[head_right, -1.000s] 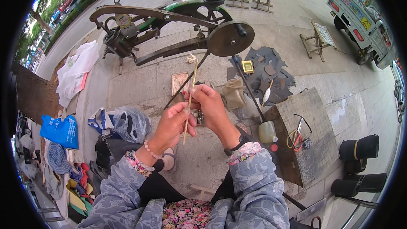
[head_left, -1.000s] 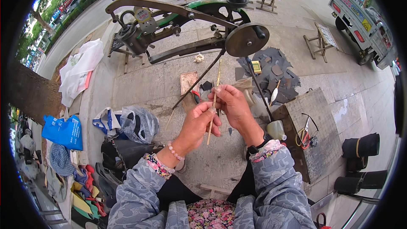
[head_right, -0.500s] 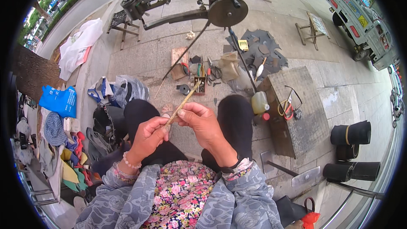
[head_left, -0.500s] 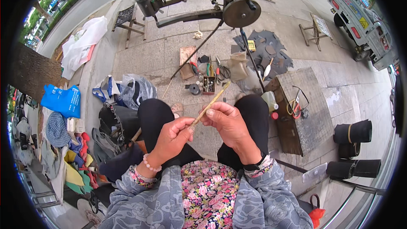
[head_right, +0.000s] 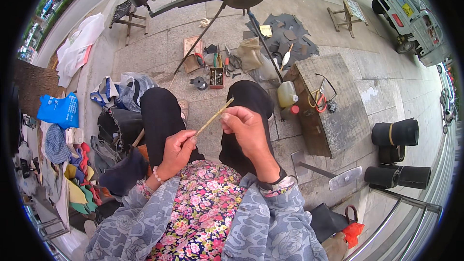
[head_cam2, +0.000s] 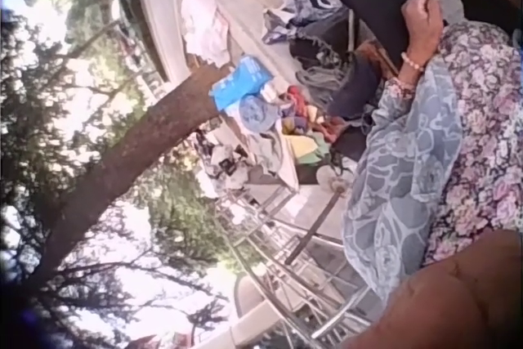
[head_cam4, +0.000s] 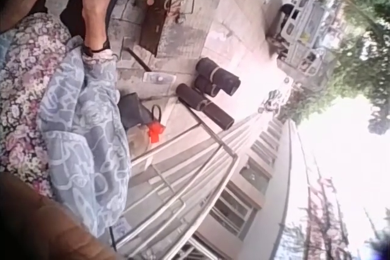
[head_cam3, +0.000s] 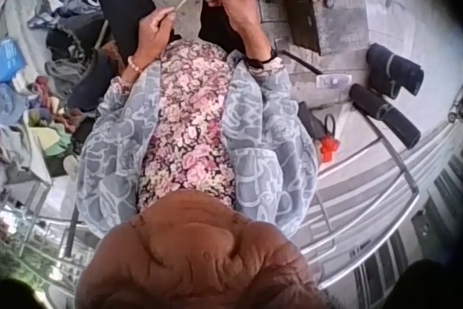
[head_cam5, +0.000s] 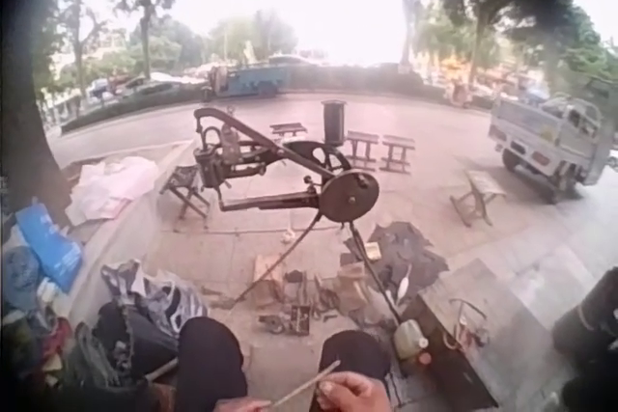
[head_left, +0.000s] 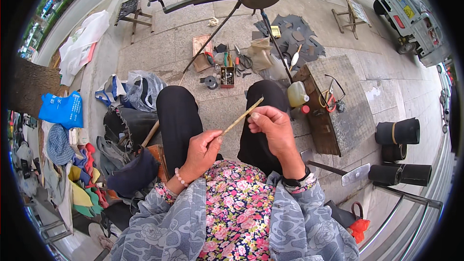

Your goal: Applying adhesive to a small wooden stick for use with a shoe stitching machine.

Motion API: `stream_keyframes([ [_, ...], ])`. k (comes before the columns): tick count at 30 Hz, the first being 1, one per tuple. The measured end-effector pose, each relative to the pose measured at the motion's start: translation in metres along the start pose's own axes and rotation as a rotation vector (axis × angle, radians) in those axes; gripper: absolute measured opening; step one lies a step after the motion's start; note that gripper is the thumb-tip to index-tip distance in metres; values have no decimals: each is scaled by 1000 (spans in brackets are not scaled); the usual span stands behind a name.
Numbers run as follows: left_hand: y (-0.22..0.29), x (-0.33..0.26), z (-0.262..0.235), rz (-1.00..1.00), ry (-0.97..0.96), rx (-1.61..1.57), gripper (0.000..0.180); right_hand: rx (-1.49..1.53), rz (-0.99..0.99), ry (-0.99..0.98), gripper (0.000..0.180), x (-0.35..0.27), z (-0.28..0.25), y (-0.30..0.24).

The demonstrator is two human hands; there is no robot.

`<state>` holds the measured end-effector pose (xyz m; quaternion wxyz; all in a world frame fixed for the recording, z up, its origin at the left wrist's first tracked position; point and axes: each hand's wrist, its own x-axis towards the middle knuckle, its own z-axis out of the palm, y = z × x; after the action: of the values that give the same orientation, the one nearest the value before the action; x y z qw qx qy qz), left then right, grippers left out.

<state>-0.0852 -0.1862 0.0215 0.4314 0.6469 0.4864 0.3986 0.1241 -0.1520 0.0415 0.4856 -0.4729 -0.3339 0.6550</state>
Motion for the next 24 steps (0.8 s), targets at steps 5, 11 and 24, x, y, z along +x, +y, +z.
stream_keyframes([
  [5,-4,7,3,-25,-28,18,14,4,22,72,16,9,-22,7],
  [11,-4,12,4,31,63,75,10,99,-17,77,16,18,-15,19],
  [24,-15,16,-3,45,145,232,10,175,-74,110,20,26,-17,19],
])
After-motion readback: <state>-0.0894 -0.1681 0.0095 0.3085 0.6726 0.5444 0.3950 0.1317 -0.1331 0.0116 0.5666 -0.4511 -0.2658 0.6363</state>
